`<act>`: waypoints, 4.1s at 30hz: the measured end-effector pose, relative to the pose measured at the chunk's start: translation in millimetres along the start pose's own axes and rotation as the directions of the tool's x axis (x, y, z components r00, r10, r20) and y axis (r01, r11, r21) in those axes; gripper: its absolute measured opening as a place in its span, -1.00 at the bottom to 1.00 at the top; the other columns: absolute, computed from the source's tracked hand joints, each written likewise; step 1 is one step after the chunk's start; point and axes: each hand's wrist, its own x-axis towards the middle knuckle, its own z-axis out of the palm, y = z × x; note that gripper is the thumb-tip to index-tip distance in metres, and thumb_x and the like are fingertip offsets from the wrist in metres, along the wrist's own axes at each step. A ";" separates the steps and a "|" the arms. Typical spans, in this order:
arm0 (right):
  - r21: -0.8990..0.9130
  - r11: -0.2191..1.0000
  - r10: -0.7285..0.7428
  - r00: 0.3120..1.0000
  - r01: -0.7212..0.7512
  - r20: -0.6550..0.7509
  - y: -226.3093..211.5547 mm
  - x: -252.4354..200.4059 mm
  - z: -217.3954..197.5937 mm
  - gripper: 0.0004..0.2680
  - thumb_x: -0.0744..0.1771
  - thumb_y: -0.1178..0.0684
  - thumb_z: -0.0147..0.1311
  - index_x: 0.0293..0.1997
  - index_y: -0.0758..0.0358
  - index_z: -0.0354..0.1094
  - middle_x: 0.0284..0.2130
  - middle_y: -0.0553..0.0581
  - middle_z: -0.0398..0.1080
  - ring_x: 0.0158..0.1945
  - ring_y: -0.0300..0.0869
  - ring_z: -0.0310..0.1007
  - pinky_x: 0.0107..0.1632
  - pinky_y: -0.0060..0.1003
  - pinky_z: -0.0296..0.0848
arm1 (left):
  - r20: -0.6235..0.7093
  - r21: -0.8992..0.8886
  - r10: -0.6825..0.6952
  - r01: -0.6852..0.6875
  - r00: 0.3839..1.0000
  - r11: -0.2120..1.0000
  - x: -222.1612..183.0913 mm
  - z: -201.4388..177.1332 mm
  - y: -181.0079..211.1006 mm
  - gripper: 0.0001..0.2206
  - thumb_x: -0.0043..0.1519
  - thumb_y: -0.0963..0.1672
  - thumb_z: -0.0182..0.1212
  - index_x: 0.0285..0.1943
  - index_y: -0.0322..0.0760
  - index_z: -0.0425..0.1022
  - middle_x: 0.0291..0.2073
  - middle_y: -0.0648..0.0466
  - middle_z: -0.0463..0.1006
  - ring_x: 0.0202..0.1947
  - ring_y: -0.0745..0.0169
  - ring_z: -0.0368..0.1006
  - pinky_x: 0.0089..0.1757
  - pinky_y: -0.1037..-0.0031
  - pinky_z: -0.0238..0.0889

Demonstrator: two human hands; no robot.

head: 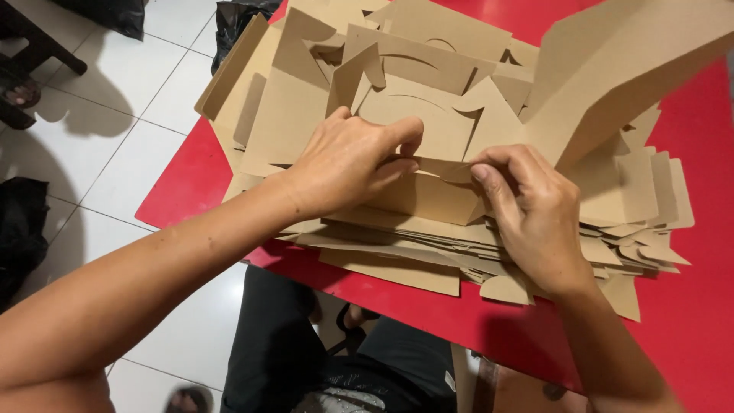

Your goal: Folding flat cardboard templates into 3D boxes on a red table.

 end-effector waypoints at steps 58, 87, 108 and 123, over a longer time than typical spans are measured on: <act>-0.091 0.989 -0.093 0.966 0.118 0.241 11.1 -3.4 -12.2 -0.88 0.39 0.09 0.10 -0.04 0.27 0.37 -0.20 0.11 0.51 -0.19 -0.13 0.52 -0.12 -0.28 0.44 | 0.104 0.010 0.179 -0.181 0.978 0.983 4.1 0.5 34.4 -0.93 0.34 -0.10 -0.01 -0.07 -0.07 0.34 -0.53 0.10 0.64 -0.54 -0.25 0.50 -0.20 0.09 0.18; 0.612 0.778 -0.170 0.985 0.143 -0.015 146.7 -12.1 14.4 -0.99 0.33 0.18 0.15 -0.26 0.20 0.43 0.31 0.40 0.28 0.46 0.10 0.29 0.57 -0.09 0.23 | 0.001 -0.526 0.235 -0.199 0.972 0.827 -17.9 -87.5 -7.3 -0.01 0.12 -0.11 0.34 0.65 -0.04 -0.37 0.64 -0.22 -0.56 0.65 -0.18 -0.75 0.44 -0.25 -0.51; 0.584 0.680 0.377 0.895 -0.443 0.239 104.9 -12.9 -55.3 -0.52 0.27 -0.10 -0.09 0.21 0.53 0.32 0.16 0.44 0.44 0.19 0.10 0.47 0.10 -0.08 0.45 | -0.397 -0.198 0.289 -0.389 0.871 0.900 -34.5 -33.6 5.0 -0.79 0.34 -0.21 0.27 0.12 -0.25 0.44 0.05 -0.06 0.43 0.28 -0.23 0.44 0.34 -0.27 0.06; 0.701 0.712 -0.048 0.993 -0.039 0.104 102.7 -21.7 -57.8 -0.78 0.26 -0.08 0.25 -0.12 0.13 0.43 -0.07 0.11 0.46 0.28 0.09 0.47 0.45 0.12 0.36 | -0.147 -0.183 0.331 -0.354 0.932 0.917 -8.2 -90.2 51.4 -0.60 0.35 -0.08 0.31 -0.45 -0.24 0.16 -0.61 0.09 0.31 -0.64 0.11 0.09 -0.48 0.37 -0.01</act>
